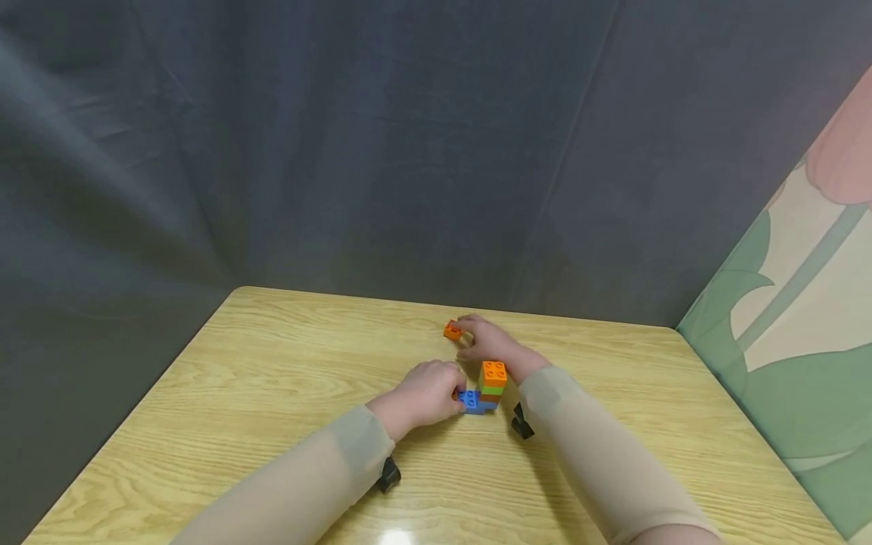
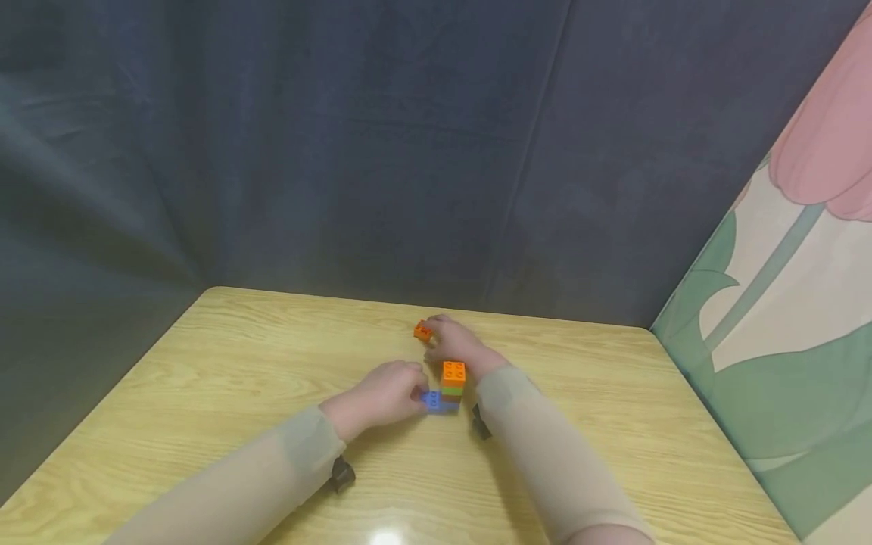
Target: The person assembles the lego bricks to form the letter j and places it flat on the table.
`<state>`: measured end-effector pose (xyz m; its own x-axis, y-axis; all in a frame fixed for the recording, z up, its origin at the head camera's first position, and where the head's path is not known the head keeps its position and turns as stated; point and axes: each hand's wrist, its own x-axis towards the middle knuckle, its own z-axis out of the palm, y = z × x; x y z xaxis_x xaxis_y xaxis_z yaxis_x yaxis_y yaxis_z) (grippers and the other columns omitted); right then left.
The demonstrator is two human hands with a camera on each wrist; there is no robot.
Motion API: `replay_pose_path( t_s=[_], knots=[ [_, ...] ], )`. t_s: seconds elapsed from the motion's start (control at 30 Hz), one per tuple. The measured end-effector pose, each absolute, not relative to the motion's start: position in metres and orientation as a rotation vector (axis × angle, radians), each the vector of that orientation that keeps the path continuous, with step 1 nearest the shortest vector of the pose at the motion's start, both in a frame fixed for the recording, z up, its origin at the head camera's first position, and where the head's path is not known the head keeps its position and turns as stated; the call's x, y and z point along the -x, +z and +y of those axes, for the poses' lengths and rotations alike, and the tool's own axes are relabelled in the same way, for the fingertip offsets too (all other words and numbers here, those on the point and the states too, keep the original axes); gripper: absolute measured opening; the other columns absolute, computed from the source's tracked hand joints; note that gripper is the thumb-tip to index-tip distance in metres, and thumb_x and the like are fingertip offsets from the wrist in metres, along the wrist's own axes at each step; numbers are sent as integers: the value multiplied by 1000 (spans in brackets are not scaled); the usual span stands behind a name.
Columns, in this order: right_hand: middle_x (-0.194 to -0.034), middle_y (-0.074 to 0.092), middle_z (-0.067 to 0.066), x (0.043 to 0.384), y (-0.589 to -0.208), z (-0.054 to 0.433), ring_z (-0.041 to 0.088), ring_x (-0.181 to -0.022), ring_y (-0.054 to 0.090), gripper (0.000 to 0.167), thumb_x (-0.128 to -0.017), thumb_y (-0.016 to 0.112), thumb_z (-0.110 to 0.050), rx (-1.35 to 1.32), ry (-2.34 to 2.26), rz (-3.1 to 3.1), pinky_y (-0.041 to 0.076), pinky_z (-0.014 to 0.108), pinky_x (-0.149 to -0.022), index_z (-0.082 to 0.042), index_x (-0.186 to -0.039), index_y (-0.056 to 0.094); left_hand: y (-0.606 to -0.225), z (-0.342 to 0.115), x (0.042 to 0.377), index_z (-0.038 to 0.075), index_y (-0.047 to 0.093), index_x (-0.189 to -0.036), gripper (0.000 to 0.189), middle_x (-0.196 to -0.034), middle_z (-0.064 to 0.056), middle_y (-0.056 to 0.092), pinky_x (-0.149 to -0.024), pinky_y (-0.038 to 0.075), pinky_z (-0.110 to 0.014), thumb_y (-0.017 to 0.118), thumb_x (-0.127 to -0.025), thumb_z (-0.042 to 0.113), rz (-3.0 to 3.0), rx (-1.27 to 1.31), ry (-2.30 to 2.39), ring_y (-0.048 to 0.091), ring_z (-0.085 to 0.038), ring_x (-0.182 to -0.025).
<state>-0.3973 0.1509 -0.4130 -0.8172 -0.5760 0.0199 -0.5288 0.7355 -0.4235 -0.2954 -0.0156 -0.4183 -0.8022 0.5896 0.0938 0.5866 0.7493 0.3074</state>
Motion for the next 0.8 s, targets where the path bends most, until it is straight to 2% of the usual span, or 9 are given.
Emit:
replay_pose_path(
  t_s=[0.1,0.17,0.23,0.3,0.37,0.43,0.6,0.8],
  knots=[
    [-140,46,25,397,-413,151,40,-123,49,55,-84,75,-5,952,-606,2812,41,49,-100,1,-136,56,-418,-15,296,18,68,-81,13,-74,11,53,-69,40,-29,78,-86,25,2933,-995,518,49,-11,-70],
    [-130,53,22,397,-413,151,38,-112,55,48,-82,76,-4,976,-621,2823,46,47,-95,2,-127,62,-417,-15,296,18,67,-79,14,-74,11,52,-68,40,-29,78,-86,25,2935,-998,520,49,-11,-69],
    [-114,58,17,397,-413,152,32,-96,57,33,-81,77,-4,982,-633,2853,49,41,-85,1,-113,68,-417,-16,295,18,67,-80,15,-76,10,51,-68,39,-29,78,-86,25,2938,-997,516,48,-12,-70],
    [-97,58,11,398,-412,151,26,-81,54,21,-80,79,-4,945,-658,2876,49,37,-75,-1,-98,68,-416,-16,295,17,66,-80,15,-77,9,50,-69,39,-29,78,-86,25,2937,-993,511,47,-12,-71],
    [-85,55,7,398,-411,151,23,-74,50,18,-80,80,-5,896,-662,2894,46,34,-70,-3,-90,64,-415,-17,294,17,66,-80,15,-77,8,50,-69,39,-29,78,-86,24,2935,-986,508,47,-12,-72],
    [-85,56,6,397,-411,150,22,-75,51,21,-80,80,-7,857,-648,2902,47,34,-71,-4,-93,63,-414,-17,294,17,67,-81,15,-77,8,50,-71,39,-29,78,-86,25,2934,-982,504,48,-13,-72],
    [-97,56,7,394,-412,148,23,-84,54,39,-79,83,-10,796,-575,2879,49,36,-81,-7,-115,68,-415,-17,294,16,70,-86,12,-80,10,53,-74,41,-30,78,-86,26,2933,-976,502,49,-12,-76],
    [-89,55,3,395,-414,148,22,-81,52,24,-79,82,-8,811,-481,2859,48,37,-82,-9,-100,71,-416,-17,294,16,69,-85,13,-79,9,51,-72,40,-29,78,-86,25,2934,-986,513,49,-13,-74]
  ],
)
